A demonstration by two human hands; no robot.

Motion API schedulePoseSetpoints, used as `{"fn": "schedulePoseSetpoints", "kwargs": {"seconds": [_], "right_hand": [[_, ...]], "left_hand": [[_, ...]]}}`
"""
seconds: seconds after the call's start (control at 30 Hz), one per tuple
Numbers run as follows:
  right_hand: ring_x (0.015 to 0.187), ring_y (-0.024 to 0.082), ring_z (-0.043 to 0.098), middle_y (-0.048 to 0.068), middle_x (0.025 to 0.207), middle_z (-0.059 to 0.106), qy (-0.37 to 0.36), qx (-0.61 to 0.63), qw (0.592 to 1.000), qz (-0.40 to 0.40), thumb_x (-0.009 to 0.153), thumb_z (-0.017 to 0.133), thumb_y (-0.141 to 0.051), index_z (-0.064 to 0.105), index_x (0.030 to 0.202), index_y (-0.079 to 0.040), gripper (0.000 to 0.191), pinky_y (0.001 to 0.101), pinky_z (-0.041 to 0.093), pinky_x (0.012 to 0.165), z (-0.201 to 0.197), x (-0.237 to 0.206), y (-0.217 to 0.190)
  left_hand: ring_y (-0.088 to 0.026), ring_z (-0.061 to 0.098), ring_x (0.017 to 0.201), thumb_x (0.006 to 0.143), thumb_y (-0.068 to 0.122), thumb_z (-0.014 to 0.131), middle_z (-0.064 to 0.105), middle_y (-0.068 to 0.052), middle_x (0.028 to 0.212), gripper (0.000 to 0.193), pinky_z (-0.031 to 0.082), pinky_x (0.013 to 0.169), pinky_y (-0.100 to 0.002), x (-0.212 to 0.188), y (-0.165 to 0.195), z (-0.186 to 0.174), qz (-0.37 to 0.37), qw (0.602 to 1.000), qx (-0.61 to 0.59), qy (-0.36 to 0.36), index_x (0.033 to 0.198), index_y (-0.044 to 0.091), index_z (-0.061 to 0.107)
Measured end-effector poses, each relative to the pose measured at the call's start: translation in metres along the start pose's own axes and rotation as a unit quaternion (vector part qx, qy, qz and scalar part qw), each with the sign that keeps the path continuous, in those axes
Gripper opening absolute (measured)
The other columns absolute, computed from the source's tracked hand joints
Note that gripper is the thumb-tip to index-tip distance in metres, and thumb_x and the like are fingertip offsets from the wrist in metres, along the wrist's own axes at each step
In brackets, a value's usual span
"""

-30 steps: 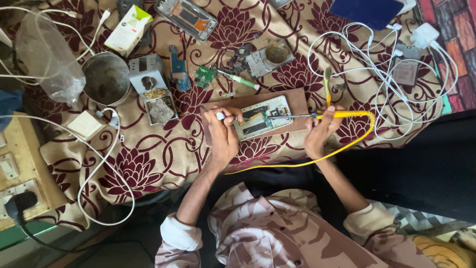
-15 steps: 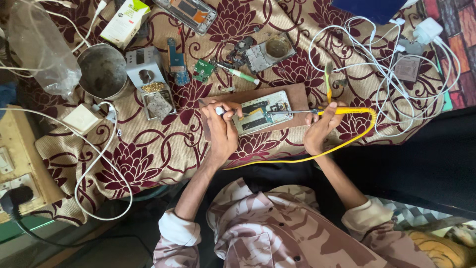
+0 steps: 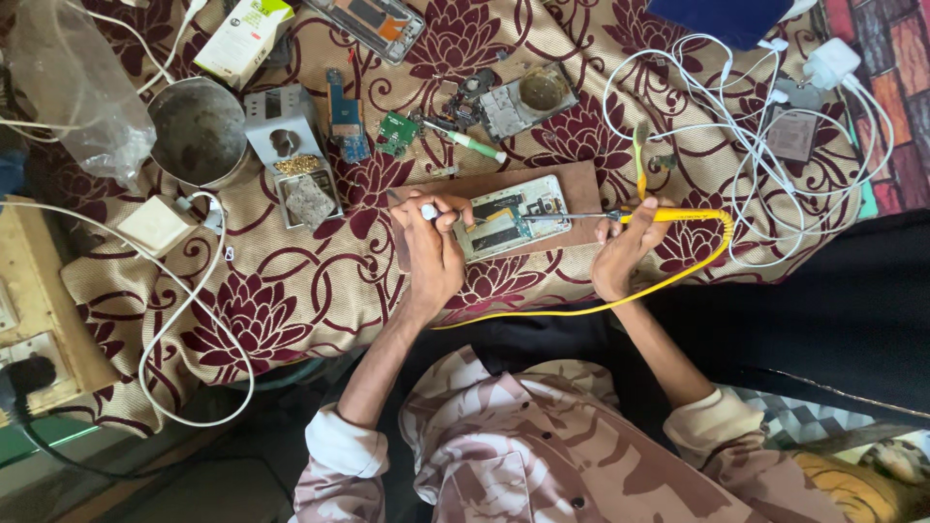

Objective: The person solders a circuit board using a soldering iron and solder wire. They repeatedly apply solder to various points on the board while holding it steady with the other hand.

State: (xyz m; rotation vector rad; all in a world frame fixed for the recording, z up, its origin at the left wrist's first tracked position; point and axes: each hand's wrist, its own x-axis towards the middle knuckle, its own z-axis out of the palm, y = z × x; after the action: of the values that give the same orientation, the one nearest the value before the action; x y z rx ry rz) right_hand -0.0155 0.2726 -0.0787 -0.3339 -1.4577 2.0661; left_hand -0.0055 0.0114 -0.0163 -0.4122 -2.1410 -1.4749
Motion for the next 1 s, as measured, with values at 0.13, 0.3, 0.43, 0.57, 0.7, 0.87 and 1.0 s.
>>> {"fn": "schedulePoseSetpoints", "kwargs": {"seconds": [0.13, 0.3, 0.43, 0.57, 0.7, 0.87, 1.0], "right_hand": [[0.065, 0.011, 0.038, 0.001, 0.093, 0.038, -0.005, 0.016, 1.0, 0.011, 0.113, 0.05, -0.038, 0.041, 0.119, -0.016, 0.025, 0.0253, 0.04, 0.053, -0.001, 0.001, 0.002], [0.063, 0.011, 0.039, 0.0, 0.093, 0.038, 0.016, 0.015, 1.0, 0.022, 0.111, 0.051, -0.039, 0.042, 0.122, -0.016, 0.027, 0.025, 0.04, 0.052, -0.002, 0.003, 0.003], [0.062, 0.01, 0.036, 0.0, 0.092, 0.038, -0.015, 0.028, 0.999, 0.015, 0.114, 0.051, -0.039, 0.041, 0.121, -0.015, 0.026, 0.0249, 0.039, 0.053, -0.003, 0.002, 0.001], [0.063, 0.009, 0.038, -0.001, 0.092, 0.038, -0.005, 0.022, 1.0, 0.019, 0.112, 0.051, -0.038, 0.041, 0.123, -0.017, 0.025, 0.0246, 0.041, 0.052, 0.0, 0.001, -0.002], [0.064, 0.009, 0.038, -0.001, 0.093, 0.039, 0.01, 0.03, 0.999, 0.031, 0.113, 0.051, -0.037, 0.042, 0.122, -0.016, 0.025, 0.0243, 0.04, 0.052, 0.003, 0.002, -0.004], [0.064, 0.01, 0.038, 0.0, 0.092, 0.038, -0.005, 0.026, 1.0, 0.004, 0.115, 0.051, -0.032, 0.041, 0.12, -0.014, 0.021, 0.0251, 0.04, 0.051, 0.001, 0.002, -0.003], [0.061, 0.009, 0.038, 0.002, 0.092, 0.039, -0.042, 0.003, 0.997, -0.066, 0.117, 0.047, -0.03, 0.039, 0.119, -0.012, 0.02, 0.0256, 0.041, 0.049, 0.0, 0.001, -0.001]], "left_hand": [[-0.025, 0.038, 0.091, 0.088, -0.011, 0.041, 0.065, -0.009, 0.093, 0.028, 0.031, 0.088, -0.042, 0.001, 0.001, 0.0, -0.019, 1.0, -0.022, -0.002, 0.113, 0.001, 0.041], [-0.025, 0.039, 0.092, 0.091, -0.011, 0.041, 0.064, -0.01, 0.094, 0.029, 0.032, 0.088, -0.042, -0.003, -0.003, 0.001, -0.027, 0.999, -0.018, 0.001, 0.118, -0.001, 0.041], [-0.026, 0.039, 0.092, 0.091, -0.01, 0.042, 0.063, -0.013, 0.096, 0.026, 0.032, 0.087, -0.042, -0.005, -0.007, 0.002, -0.022, 1.0, -0.014, -0.001, 0.115, 0.001, 0.042], [-0.027, 0.04, 0.094, 0.091, -0.009, 0.042, 0.062, -0.013, 0.097, 0.027, 0.032, 0.088, -0.044, -0.006, -0.009, 0.003, -0.015, 1.0, -0.008, -0.001, 0.117, 0.0, 0.042], [-0.029, 0.04, 0.094, 0.092, -0.008, 0.043, 0.058, -0.017, 0.1, 0.026, 0.033, 0.087, -0.044, -0.008, -0.009, 0.003, -0.033, 0.999, -0.011, 0.005, 0.117, -0.001, 0.042], [-0.029, 0.042, 0.094, 0.092, -0.008, 0.043, 0.06, -0.015, 0.098, 0.025, 0.032, 0.088, -0.045, -0.007, -0.01, 0.003, -0.027, 1.0, -0.004, 0.001, 0.116, -0.001, 0.042], [-0.031, 0.042, 0.093, 0.09, -0.009, 0.043, 0.06, -0.017, 0.097, 0.027, 0.032, 0.089, -0.045, -0.006, -0.007, 0.001, -0.024, 1.0, 0.007, 0.005, 0.115, 0.0, 0.042]]}}
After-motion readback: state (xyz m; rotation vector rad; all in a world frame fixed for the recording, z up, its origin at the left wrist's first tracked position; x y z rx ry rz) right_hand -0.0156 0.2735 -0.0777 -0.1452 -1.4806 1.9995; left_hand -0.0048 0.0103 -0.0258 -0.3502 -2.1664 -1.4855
